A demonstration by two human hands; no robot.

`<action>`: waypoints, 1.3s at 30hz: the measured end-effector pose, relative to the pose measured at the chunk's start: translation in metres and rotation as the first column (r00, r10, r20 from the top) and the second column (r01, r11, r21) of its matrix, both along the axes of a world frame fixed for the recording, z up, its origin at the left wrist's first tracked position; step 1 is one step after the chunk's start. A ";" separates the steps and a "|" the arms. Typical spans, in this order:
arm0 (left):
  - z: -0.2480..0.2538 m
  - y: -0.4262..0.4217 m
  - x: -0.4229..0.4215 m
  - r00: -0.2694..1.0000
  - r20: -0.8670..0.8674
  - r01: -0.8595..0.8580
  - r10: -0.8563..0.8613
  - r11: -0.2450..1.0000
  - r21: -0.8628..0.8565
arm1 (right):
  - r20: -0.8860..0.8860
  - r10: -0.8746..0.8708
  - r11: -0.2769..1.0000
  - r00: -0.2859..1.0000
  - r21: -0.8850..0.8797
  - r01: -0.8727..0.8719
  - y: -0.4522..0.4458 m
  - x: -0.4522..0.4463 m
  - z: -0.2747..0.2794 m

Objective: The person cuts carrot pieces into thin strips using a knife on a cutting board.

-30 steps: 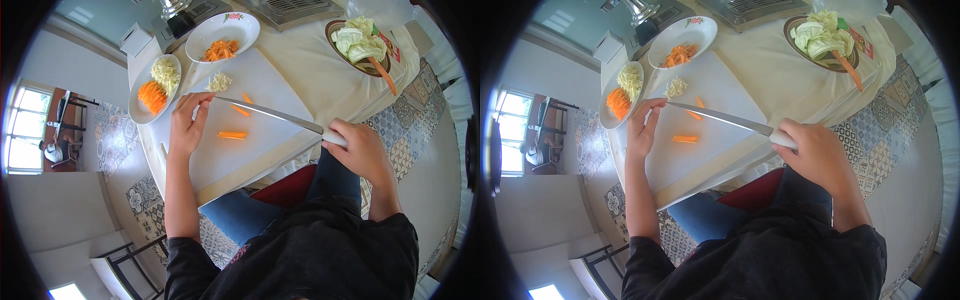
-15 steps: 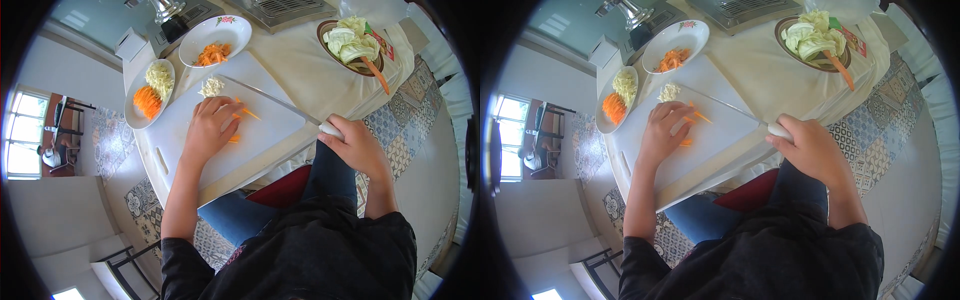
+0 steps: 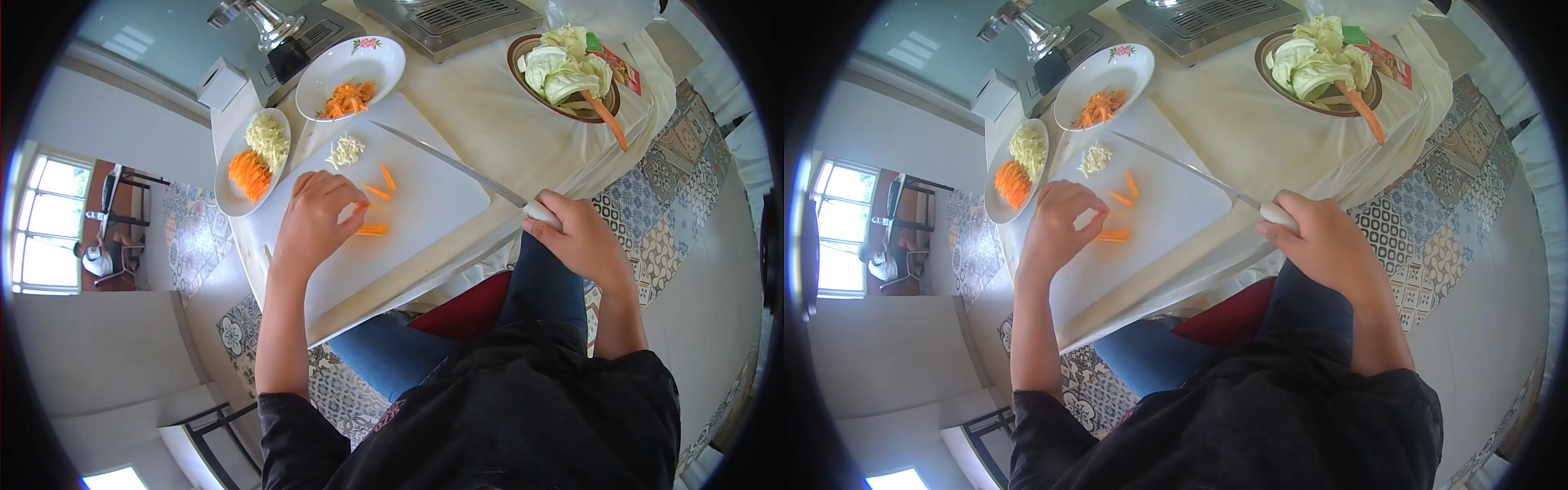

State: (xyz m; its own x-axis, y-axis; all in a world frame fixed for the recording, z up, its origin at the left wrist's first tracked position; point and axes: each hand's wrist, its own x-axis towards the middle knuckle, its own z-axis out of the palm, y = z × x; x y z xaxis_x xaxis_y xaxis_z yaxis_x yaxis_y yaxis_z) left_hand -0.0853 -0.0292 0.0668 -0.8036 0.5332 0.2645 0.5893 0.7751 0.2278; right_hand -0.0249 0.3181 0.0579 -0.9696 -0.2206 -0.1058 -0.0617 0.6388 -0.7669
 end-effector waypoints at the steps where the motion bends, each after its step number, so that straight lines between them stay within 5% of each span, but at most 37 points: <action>1: -0.002 -0.007 0.004 0.999 0.029 0.022 -0.021 1.000 -0.022 | 0.012 0.003 1.000 1.000 0.005 -0.003 0.001 0.000 0.000; 12: -0.017 -0.007 -0.016 1.000 0.023 -0.009 0.006 0.988 0.154 | 0.020 0.033 0.999 0.999 0.015 -0.033 -0.010 -0.001 -0.002; 21: -0.028 -0.011 -0.016 0.965 0.255 0.017 -0.061 0.985 0.171 | 0.025 0.038 0.998 0.999 0.057 -0.039 -0.009 -0.003 -0.003; 30: -0.014 -0.017 -0.006 0.993 0.078 0.065 -0.094 0.946 0.318 | 0.051 0.168 0.975 0.984 0.141 -0.174 -0.023 -0.013 0.005; 34: -0.006 -0.034 -0.007 0.995 -0.066 -0.036 0.068 0.917 0.396 | -0.014 0.245 0.945 0.969 0.225 -0.236 -0.030 -0.023 0.006; 39: -0.012 -0.028 -0.007 0.997 0.063 -0.060 0.041 0.937 0.345 | -0.067 0.261 0.929 0.963 0.289 -0.232 -0.032 -0.036 0.008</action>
